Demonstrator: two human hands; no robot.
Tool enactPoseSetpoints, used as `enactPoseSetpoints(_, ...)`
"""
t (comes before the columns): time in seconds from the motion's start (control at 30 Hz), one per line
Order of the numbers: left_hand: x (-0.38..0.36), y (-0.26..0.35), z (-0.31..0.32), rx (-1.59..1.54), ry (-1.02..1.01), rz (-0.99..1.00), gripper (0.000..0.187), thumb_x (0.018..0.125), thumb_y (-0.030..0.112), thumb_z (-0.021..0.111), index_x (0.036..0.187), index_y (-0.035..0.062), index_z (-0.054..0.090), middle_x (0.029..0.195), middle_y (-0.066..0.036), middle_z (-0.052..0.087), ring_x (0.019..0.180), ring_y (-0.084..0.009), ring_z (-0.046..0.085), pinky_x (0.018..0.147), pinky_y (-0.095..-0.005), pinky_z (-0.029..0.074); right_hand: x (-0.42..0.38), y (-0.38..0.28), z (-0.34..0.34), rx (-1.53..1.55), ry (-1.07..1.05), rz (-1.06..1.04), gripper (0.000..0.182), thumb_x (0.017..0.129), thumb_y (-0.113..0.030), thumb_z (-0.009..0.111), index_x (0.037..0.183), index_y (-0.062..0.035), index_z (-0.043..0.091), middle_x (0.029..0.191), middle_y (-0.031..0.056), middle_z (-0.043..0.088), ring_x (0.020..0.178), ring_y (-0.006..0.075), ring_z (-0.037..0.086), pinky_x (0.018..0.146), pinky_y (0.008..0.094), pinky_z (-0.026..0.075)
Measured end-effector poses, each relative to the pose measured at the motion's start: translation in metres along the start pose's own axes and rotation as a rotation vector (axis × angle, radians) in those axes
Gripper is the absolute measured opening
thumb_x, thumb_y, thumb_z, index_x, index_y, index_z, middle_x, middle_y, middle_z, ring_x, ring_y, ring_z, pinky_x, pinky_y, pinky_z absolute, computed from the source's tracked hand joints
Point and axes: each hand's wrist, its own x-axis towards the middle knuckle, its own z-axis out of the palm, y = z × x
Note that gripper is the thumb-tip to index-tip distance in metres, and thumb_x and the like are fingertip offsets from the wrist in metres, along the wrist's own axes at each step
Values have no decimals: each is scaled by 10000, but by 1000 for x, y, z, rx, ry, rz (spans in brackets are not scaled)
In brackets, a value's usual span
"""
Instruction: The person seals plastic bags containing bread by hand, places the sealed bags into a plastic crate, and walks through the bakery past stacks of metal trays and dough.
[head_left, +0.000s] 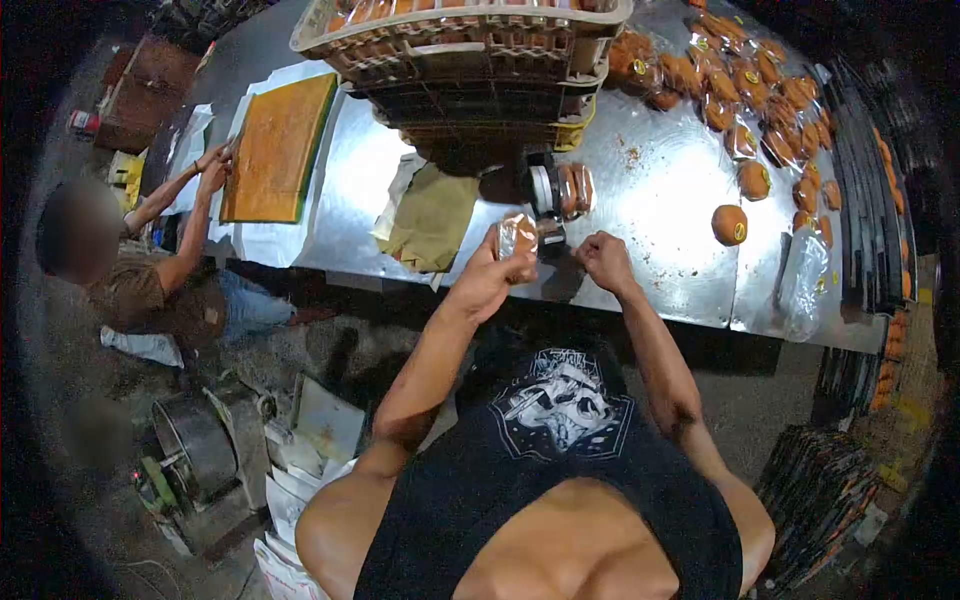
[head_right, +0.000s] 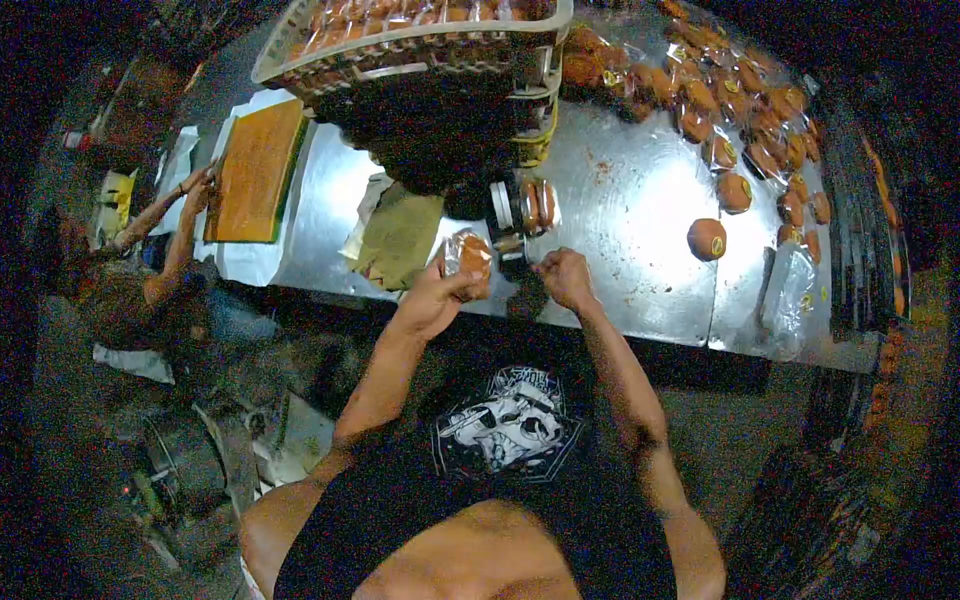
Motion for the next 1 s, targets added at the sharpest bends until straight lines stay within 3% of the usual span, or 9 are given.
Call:
enactPoseSetpoints(0.17,9,-12,20,271,-27,83,766,837,-69,629,1496,84,270,1290,-76,493,1059,-168,552,840,-295,499,-19,-116,-68,534,-188,-250,331,819,-281,767,725,16,656,687,58,577,643,143,535,617,316,444)
enactPoseSetpoints(0.37,12,4,26,145,-423,-243,493,893,76,679,1339,54,469,1037,-91,607,892,-167,623,782,-304,541,-15,-89,-78,102,-170,109,344,770,-282,830,716,-11,625,754,31,585,712,112,524,608,286,434)
enactPoseSetpoints(0.5,12,17,34,-64,-347,-492,332,1003,266,531,1267,64,540,1008,-85,650,811,-186,647,677,-345,571,-26,-69,-66,114,51,-586,479,740,-338,845,1070,-51,648,1009,110,656,866,245,625,790,328,499)
enactPoseSetpoints(0.53,15,18,30,-62,-382,-459,366,1017,321,482,1286,79,535,1101,-91,646,896,-191,651,647,-352,577,-29,-67,-62,136,65,-686,511,760,-357,821,1144,-71,644,1056,146,656,913,295,641,844,344,500)
enactPoseSetpoints(0.67,64,-22,-11,371,147,98,458,1017,394,450,1304,45,518,1262,-96,593,1150,-213,576,857,-412,521,-14,-53,-62,260,302,-70,357,903,-231,682,1170,-13,587,1061,185,631,972,303,631,839,389,499)
enactPoseSetpoints(0.73,101,-25,-18,438,412,248,539,997,427,488,1378,47,473,1375,-101,524,1286,-232,473,1025,-441,398,22,-22,-41,127,800,-309,475,886,-187,682,1271,10,486,1074,209,596,984,392,591,850,427,487)
enactPoseSetpoints(0.8,134,-34,-18,101,371,203,619,1017,355,471,1499,-2,315,1576,-103,303,1450,-213,270,1192,-340,146,46,27,-14,16,678,-256,499,887,-215,680,1282,15,479,1131,224,577,1051,404,565,896,444,472)
enactPoseSetpoints(0.97,148,-31,-5,237,228,266,648,1028,423,433,1502,-2,308,1580,-120,285,1469,-236,232,1195,-355,138,50,76,-45,-20,533,-237,676,808,-253,702,1367,-1,418,1330,250,486,1254,440,456,1103,524,309)
enactPoseSetpoints(1.0,146,-29,-5,397,376,287,613,1015,417,476,1452,-7,401,1524,-127,374,1403,-257,356,1163,-365,230,47,101,-65,-80,607,-236,717,794,-262,707,1389,-5,403,1365,246,464,1274,436,446,1109,535,300)
